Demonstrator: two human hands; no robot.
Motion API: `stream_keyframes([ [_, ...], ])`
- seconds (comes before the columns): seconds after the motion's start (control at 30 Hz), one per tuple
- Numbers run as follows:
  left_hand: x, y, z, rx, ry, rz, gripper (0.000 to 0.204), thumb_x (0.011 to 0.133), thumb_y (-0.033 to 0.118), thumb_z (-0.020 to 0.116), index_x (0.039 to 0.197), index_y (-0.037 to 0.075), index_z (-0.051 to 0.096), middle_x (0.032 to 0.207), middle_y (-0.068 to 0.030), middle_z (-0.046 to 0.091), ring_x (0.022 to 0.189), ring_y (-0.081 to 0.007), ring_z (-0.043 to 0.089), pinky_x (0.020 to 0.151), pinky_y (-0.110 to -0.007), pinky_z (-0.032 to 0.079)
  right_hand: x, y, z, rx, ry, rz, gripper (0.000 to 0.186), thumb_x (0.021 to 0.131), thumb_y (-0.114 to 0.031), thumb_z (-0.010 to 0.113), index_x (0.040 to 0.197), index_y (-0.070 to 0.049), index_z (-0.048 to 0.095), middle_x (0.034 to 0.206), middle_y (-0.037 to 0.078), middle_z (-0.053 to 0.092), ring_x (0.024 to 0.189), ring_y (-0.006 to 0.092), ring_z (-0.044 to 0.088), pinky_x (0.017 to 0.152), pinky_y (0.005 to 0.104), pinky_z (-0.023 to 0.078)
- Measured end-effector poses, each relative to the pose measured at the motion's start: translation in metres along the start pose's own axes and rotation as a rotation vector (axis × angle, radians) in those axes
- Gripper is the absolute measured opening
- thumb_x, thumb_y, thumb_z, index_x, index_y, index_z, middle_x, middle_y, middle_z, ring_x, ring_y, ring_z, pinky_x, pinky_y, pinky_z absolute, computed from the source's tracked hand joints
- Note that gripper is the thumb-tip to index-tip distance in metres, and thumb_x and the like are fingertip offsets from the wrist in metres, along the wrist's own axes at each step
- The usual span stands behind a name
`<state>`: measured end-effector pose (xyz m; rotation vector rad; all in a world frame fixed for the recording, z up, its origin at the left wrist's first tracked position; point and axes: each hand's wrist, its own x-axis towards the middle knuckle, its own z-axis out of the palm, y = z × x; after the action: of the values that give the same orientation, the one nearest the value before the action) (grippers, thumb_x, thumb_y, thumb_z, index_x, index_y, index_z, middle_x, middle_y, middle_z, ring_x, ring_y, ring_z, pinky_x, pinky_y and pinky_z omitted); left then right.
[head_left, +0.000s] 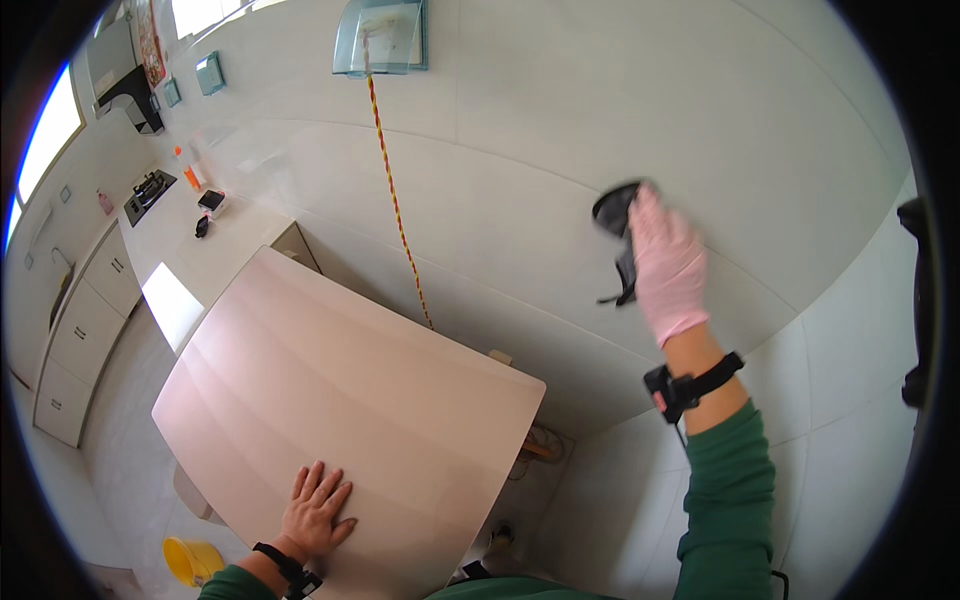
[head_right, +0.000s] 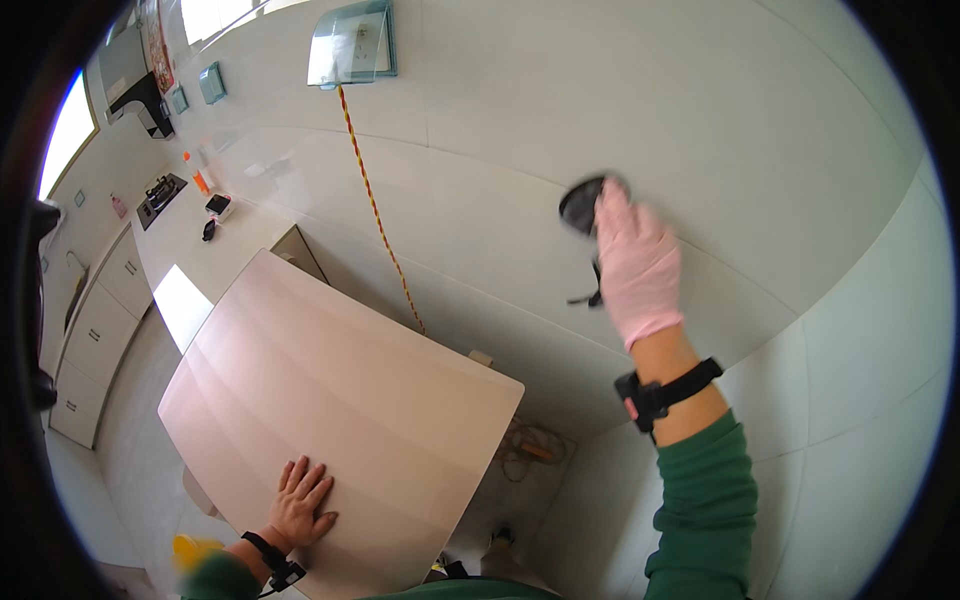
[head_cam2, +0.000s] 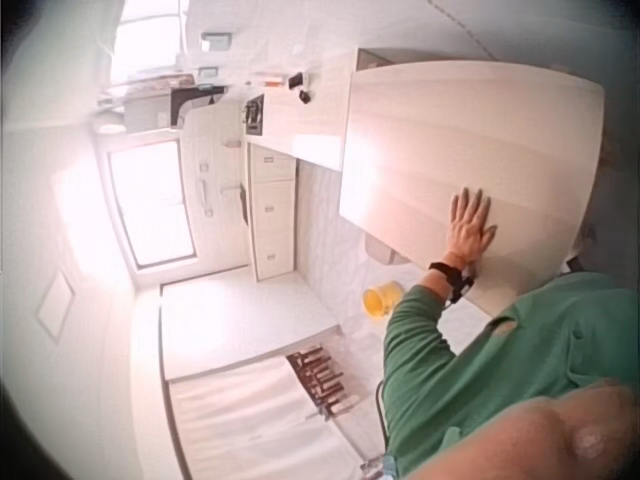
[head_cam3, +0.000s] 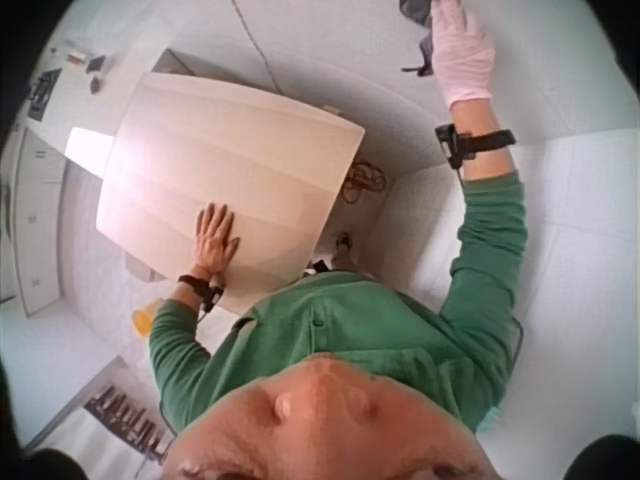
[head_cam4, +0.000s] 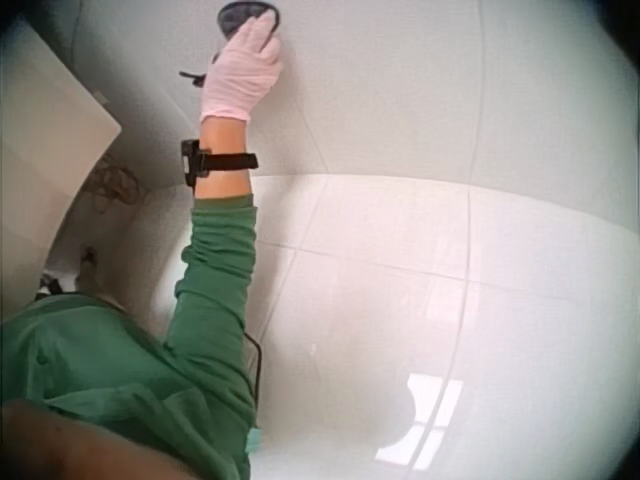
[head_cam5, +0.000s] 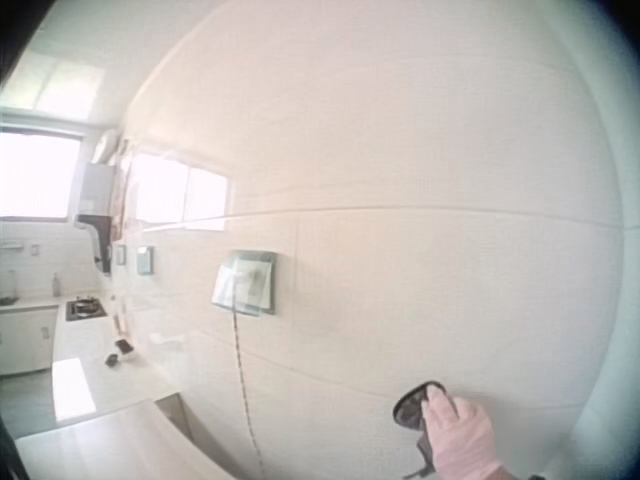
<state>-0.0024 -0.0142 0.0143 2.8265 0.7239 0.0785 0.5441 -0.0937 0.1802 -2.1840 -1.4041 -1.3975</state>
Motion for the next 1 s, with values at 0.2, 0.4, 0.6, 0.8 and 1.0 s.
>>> stream_keyframes([
  [0.2,-0.001,0.001,-0.004,-0.010,-0.026,-0.007,0.062,0.078,0.039,0.067,0.130,0.007,0.057,0.143,-0.0146,0.048,0.141,-0.0402,0.030,0.119,-0.053,0.014,0.070,0.022,-0.005,-0.418,0.019,0.006,0.050,0.093,-0.013,0.045,0.143,-0.011,0.044,0.153,0.004,0.036,0.137,0.0249,0.037,0.112,0.0431,0.032],
  [0.4,-0.001,0.000,-0.008,-0.041,-0.025,-0.005,0.063,0.079,0.040,0.066,0.132,0.008,0.056,0.144,-0.0147,0.047,0.142,-0.0390,0.030,0.119,-0.053,0.014,0.013,-0.026,0.056,-0.479,-0.314,-0.375,0.056,0.095,-0.020,0.041,0.150,-0.010,0.033,0.158,0.001,0.029,0.148,0.0227,0.020,0.122,0.0425,0.013],
  [0.6,-0.002,0.000,-0.005,0.017,0.006,0.010,0.060,0.081,0.041,0.066,0.131,0.009,0.057,0.143,-0.0124,0.049,0.141,-0.0360,0.032,0.119,-0.051,0.016,-0.059,-0.065,0.040,0.349,-0.665,-0.101,0.028,0.088,-0.015,0.048,0.111,-0.010,0.063,0.118,0.007,0.061,0.107,0.0305,0.058,0.090,0.0407,0.048],
  [0.8,-0.003,0.000,-0.002,0.006,0.024,0.019,0.061,0.079,0.040,0.066,0.131,0.008,0.057,0.143,-0.0136,0.048,0.140,-0.0391,0.032,0.118,-0.052,0.016,-0.083,-0.133,0.011,0.919,-0.217,0.052,0.028,0.087,-0.006,0.048,0.109,-0.008,0.066,0.117,0.013,0.064,0.111,0.0307,0.059,0.098,0.0381,0.048],
  [1.0,-0.004,0.000,0.001,0.002,0.025,0.015,0.060,0.082,0.040,0.063,0.132,0.008,0.056,0.144,-0.0142,0.047,0.141,-0.0398,0.030,0.119,-0.052,0.015,-0.145,-0.217,-0.022,0.667,-0.937,-0.087,0.050,0.094,-0.031,0.053,0.139,-0.009,0.050,0.150,0.010,0.041,0.138,0.0266,0.038,0.116,0.0404,0.027],
])
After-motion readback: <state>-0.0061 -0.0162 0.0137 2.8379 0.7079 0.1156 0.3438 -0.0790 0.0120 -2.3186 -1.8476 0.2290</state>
